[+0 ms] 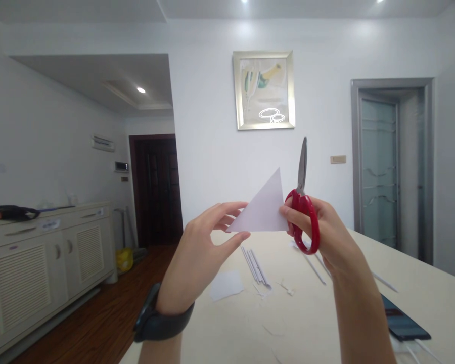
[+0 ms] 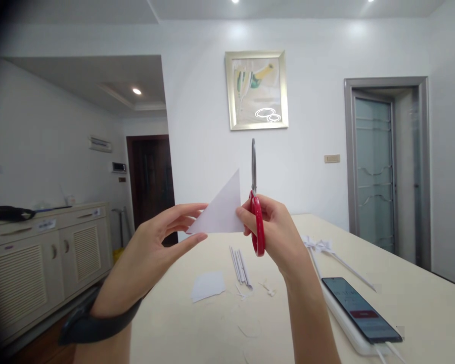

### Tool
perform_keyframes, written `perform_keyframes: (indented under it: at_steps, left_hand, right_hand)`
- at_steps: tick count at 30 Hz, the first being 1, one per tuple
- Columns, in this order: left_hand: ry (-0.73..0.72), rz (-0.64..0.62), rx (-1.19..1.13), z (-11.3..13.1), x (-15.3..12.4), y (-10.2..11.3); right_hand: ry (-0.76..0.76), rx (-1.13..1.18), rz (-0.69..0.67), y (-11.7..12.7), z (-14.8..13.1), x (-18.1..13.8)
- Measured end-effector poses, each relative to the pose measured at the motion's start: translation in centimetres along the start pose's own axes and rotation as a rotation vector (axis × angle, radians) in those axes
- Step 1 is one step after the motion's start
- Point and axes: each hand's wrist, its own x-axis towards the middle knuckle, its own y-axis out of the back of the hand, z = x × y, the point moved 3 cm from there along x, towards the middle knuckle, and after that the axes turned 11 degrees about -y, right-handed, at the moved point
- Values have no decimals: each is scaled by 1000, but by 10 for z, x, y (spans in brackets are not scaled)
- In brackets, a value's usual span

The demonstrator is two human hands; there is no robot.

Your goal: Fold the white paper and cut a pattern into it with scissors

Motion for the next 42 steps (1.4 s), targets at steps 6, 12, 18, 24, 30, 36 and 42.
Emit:
perform_keyframes:
  at_steps: [6,12,18,24,30,36,42]
  left_hand:
    - [41,-18,-71,-6,1,-1]
    - [89,-9,-167,-7,1,-2]
    - [107,44,-221,-6,1,0]
    - [108,77,-283,-3,0,3]
    - [134,110,-374,-1,0,4]
    - [134,107,-370,-5,1,7]
    - [163,140,-397,-12,-2,2]
  right_hand:
    - [8,45,3,-2,-3,-1]
    - [7,77,36,-6,-9,-2]
    - [63,130,-29,-8,-8,2]
    - [75,162,-65,-10,-10,-1]
    - [86,150,-80,-11,-11,-2]
    - [46,108,20,-10,-11,-3]
    - [16,101,40,-9,-13,-3]
